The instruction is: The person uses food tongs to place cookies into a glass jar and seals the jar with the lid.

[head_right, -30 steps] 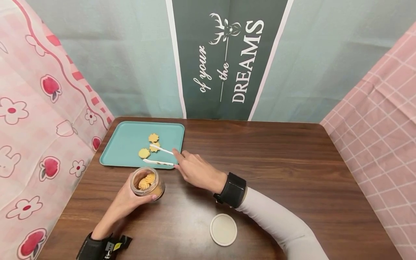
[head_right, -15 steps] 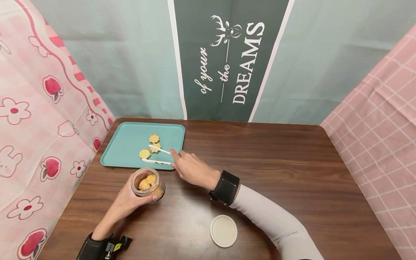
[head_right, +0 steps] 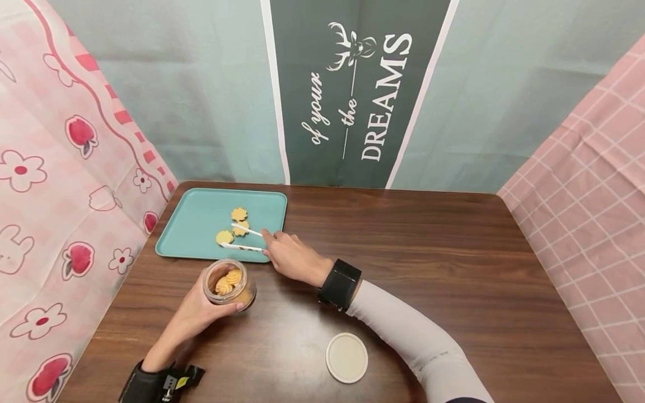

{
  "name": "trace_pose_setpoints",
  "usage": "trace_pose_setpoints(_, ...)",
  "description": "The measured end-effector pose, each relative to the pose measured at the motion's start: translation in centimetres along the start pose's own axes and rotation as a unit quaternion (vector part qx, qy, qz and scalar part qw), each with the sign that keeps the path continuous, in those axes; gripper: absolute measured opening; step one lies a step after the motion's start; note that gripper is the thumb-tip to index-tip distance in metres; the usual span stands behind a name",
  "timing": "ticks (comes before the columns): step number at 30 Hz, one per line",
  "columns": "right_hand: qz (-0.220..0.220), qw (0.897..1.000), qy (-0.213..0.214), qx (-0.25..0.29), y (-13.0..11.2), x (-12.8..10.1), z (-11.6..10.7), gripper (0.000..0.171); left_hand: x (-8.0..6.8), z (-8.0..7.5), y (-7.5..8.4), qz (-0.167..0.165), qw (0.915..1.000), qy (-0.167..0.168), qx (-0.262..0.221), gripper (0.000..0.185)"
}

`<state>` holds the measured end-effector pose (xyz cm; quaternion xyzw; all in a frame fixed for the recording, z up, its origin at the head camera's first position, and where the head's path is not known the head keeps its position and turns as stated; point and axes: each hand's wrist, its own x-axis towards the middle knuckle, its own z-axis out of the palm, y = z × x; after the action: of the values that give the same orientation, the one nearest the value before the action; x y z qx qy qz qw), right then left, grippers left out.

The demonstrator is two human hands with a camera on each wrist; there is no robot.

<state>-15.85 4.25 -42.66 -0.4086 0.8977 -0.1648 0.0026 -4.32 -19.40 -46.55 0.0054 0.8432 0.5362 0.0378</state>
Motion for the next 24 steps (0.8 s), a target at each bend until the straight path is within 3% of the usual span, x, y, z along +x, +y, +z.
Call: trace_pose_setpoints(24,0.013,0.999,-0.027,-0.009,-0.2,2.3,1.5,0.048,0.0,0.0,-0.2,-0.002,1.0000,0.000,0.008,0.098)
